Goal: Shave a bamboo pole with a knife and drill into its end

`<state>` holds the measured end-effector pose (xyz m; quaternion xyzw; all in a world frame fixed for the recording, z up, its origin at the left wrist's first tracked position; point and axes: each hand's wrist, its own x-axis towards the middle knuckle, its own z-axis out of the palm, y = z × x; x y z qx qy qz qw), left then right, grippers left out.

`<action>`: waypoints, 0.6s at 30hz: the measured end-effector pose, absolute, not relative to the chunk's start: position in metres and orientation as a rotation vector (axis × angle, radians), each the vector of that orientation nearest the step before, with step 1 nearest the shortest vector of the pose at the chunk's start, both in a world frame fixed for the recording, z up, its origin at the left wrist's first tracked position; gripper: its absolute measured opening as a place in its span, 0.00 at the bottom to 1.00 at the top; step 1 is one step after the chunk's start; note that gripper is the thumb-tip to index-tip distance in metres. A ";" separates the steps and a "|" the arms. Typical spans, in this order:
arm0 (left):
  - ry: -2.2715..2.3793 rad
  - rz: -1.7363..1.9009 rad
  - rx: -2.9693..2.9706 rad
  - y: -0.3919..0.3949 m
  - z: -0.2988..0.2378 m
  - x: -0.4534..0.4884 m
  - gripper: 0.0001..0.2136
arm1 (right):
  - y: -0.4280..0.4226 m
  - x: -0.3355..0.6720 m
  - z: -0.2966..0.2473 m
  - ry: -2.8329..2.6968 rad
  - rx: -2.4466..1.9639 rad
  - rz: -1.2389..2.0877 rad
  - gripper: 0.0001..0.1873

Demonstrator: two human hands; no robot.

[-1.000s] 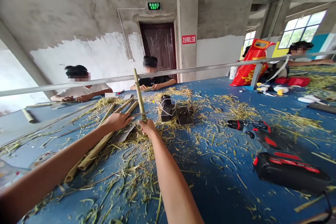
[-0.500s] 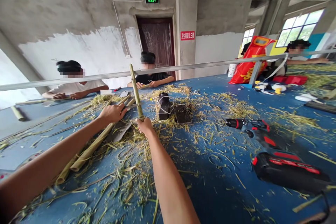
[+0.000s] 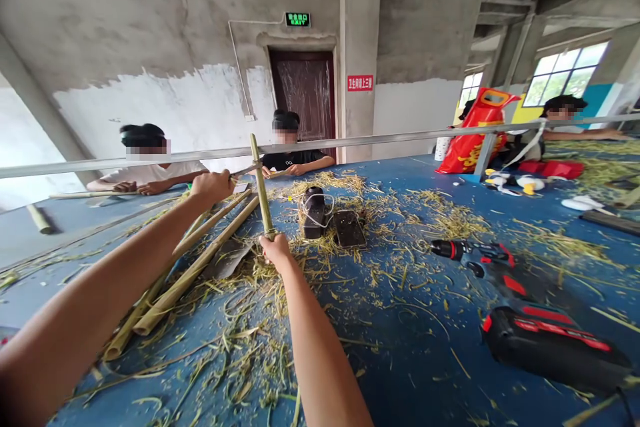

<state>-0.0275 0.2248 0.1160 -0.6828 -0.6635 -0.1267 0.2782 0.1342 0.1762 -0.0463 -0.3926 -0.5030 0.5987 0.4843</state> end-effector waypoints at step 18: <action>-1.686 -0.214 -2.101 0.180 0.074 -0.010 0.24 | 0.181 0.136 -0.053 -1.217 -0.726 1.652 0.06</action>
